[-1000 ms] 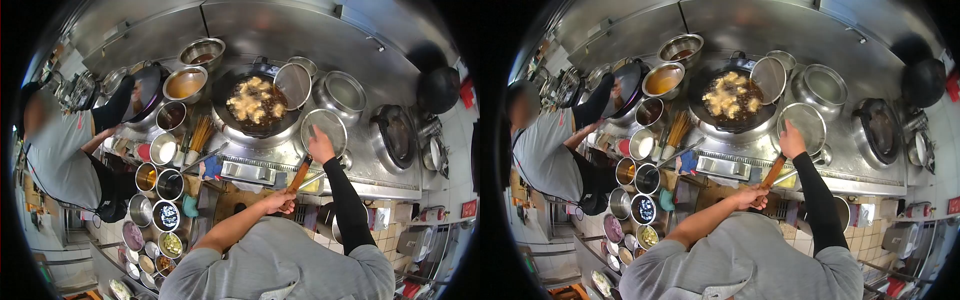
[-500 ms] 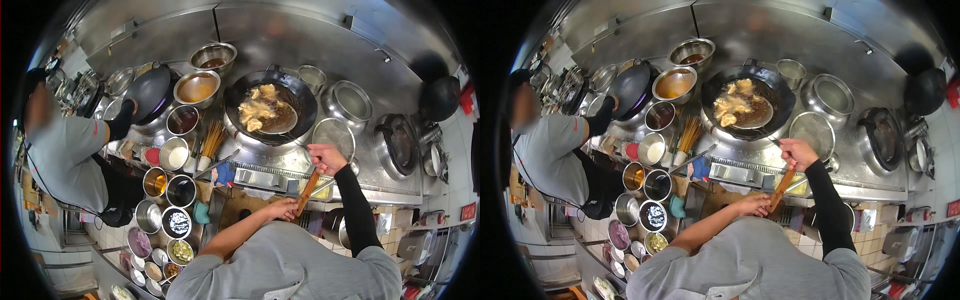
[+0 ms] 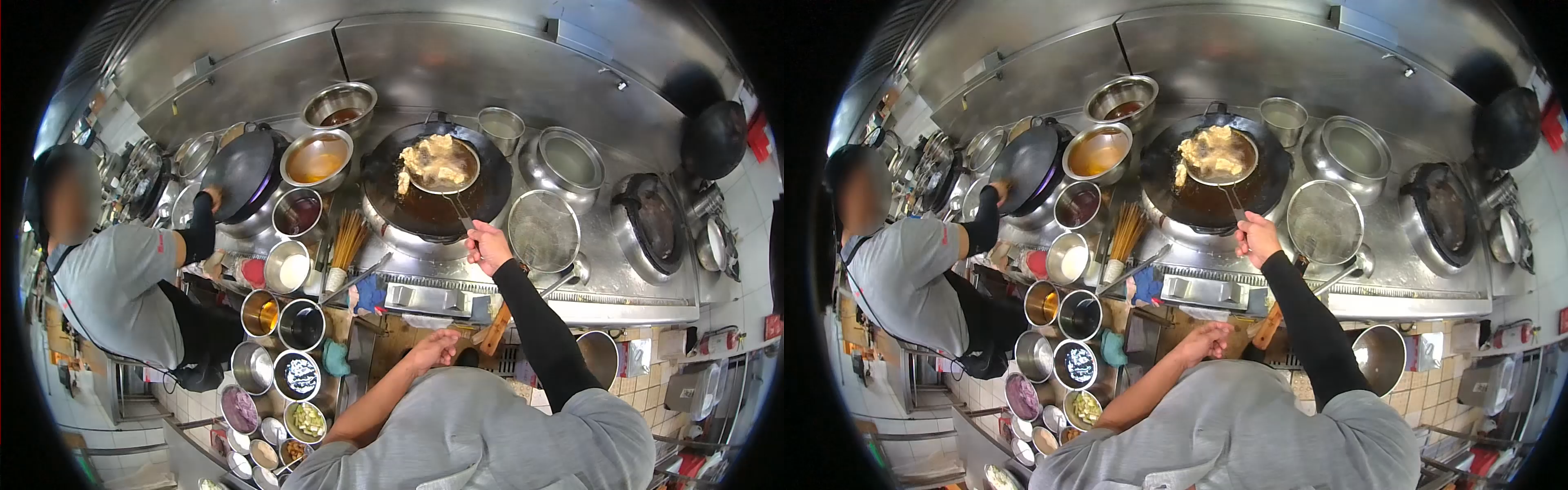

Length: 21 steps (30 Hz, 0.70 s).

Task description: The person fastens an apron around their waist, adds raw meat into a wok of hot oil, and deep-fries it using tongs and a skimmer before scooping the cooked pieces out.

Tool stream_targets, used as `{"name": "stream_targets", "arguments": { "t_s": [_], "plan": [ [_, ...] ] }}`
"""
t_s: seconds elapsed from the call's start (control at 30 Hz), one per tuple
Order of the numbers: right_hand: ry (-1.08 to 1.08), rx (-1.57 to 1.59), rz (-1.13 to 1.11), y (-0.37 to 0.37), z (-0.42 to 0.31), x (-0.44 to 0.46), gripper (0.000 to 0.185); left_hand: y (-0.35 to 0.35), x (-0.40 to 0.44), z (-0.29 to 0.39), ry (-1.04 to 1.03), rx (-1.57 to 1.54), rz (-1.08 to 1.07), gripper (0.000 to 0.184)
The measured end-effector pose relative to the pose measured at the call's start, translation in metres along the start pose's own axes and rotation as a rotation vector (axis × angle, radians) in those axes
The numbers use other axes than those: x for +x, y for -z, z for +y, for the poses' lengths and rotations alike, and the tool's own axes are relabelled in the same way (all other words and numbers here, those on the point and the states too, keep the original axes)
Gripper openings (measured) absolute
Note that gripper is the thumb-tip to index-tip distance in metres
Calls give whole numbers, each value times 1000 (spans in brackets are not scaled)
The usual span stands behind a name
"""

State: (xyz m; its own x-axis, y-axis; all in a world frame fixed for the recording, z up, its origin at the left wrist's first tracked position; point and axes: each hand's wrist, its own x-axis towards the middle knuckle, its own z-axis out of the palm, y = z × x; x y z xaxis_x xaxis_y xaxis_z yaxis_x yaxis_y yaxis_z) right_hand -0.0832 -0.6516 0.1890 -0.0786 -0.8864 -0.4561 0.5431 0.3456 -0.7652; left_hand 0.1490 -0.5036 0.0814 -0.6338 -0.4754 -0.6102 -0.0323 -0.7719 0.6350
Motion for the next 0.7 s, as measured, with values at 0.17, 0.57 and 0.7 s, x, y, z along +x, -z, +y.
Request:
{"name": "stream_targets", "arguments": {
  "t_s": [0.17, 0.57, 0.7],
  "plan": [
    [51, -154, 24, 51, -10, 11, 67, -5, -8, 3, -40, 36, 22, 26],
    [-69, -523, -52, 81, -89, -65, 65, -8, -5, 5, -35, 14, 19, 26],
    [-146, -530, -88, 82, -94, -56, 62, -13, -7, 10, -22, 12, 30, 26]
  ]
}}
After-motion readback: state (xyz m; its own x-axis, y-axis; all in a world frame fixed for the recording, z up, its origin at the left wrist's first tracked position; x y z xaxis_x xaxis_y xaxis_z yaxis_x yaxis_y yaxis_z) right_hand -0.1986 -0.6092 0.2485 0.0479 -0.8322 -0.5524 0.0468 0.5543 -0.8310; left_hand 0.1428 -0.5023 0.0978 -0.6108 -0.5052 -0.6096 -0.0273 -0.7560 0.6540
